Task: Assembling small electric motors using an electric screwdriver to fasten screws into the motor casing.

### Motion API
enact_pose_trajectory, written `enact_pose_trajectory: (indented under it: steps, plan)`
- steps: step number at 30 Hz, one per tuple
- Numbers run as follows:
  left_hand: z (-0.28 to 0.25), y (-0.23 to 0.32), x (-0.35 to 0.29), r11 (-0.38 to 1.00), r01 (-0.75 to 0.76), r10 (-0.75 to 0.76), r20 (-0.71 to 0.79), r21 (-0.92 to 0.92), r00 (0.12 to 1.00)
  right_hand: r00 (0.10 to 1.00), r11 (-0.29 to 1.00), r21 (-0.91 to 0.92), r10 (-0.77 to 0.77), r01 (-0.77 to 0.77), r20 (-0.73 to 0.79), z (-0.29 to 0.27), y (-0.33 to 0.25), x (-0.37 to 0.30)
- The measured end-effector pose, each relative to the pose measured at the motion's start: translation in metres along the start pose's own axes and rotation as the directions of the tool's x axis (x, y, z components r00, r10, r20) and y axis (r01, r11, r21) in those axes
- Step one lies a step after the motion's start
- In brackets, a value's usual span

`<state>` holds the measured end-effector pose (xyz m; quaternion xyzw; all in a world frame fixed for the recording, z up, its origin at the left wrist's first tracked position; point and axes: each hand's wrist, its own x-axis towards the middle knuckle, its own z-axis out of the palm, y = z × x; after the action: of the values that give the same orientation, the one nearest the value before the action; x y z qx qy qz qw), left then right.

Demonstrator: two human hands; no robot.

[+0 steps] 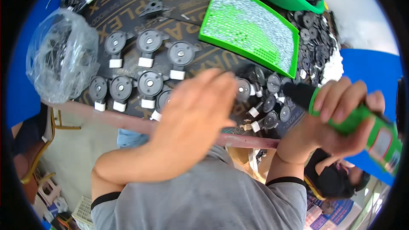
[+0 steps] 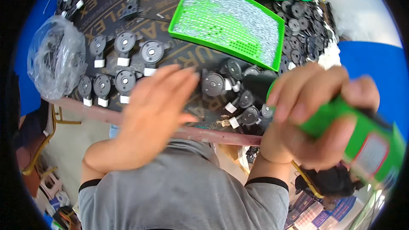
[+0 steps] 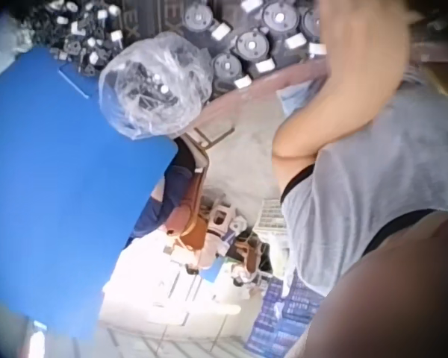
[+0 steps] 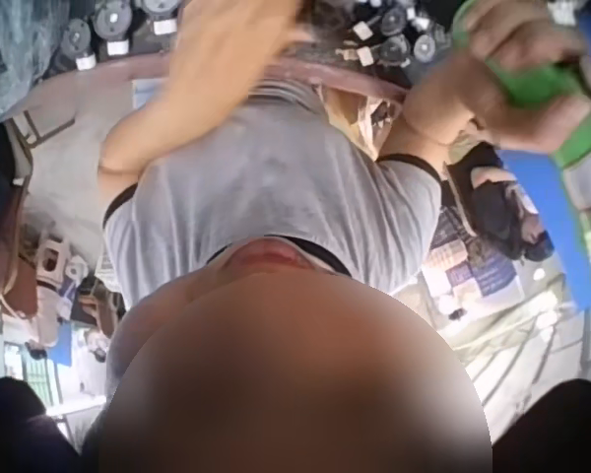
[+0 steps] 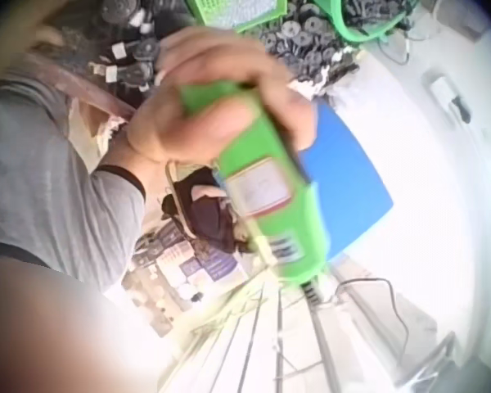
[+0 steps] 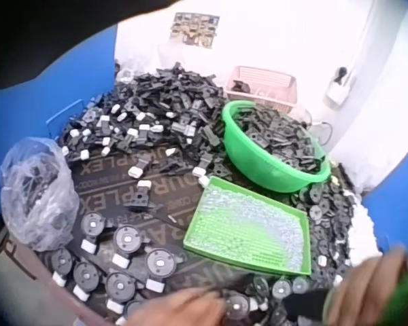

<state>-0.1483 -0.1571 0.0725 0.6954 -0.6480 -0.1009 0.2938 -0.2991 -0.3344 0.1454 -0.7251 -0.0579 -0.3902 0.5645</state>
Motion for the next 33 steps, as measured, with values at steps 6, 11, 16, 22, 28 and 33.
enact_pose_trajectory:
  steps: [6, 11, 16, 22, 28, 33]
  plan:
    - [-0.044, -0.034, -0.03, 0.949, -0.062, 0.006, 0.179, 0.31, 0.984, 0.899, 0.966, -0.24, -0.024, -0.091, -0.436, -0.016, 0.053, 0.013]
    - [-0.027, -0.04, -0.03, 0.96, -0.078, 0.051, 0.104, 0.271, 0.993, 0.894, 0.946, -0.316, -0.074, -0.077, -0.441, -0.024, 0.084, 0.007]
    - [0.0, -0.037, -0.016, 0.988, -0.05, 0.056, -0.033, 0.148, 0.998, 0.894, 0.969, -0.235, -0.034, -0.081, -0.448, -0.023, 0.091, 0.006]
    - [0.029, -0.034, 0.002, 0.998, -0.065, 0.062, -0.089, -0.026, 0.994, 0.9, 0.971, -0.224, -0.022, -0.085, -0.435, -0.021, 0.091, 0.006]
    - [0.039, -0.029, 0.002, 0.986, 0.021, -0.036, -0.087, -0.165, 0.996, 0.897, 0.972, -0.226, -0.039, -0.069, -0.441, -0.02, 0.093, 0.004]
    - [0.042, -0.032, 0.0, 0.957, 0.049, -0.085, -0.111, -0.287, 0.99, 0.972, 0.998, -0.05, -0.035, 0.024, -0.234, -0.007, 0.029, 0.002]
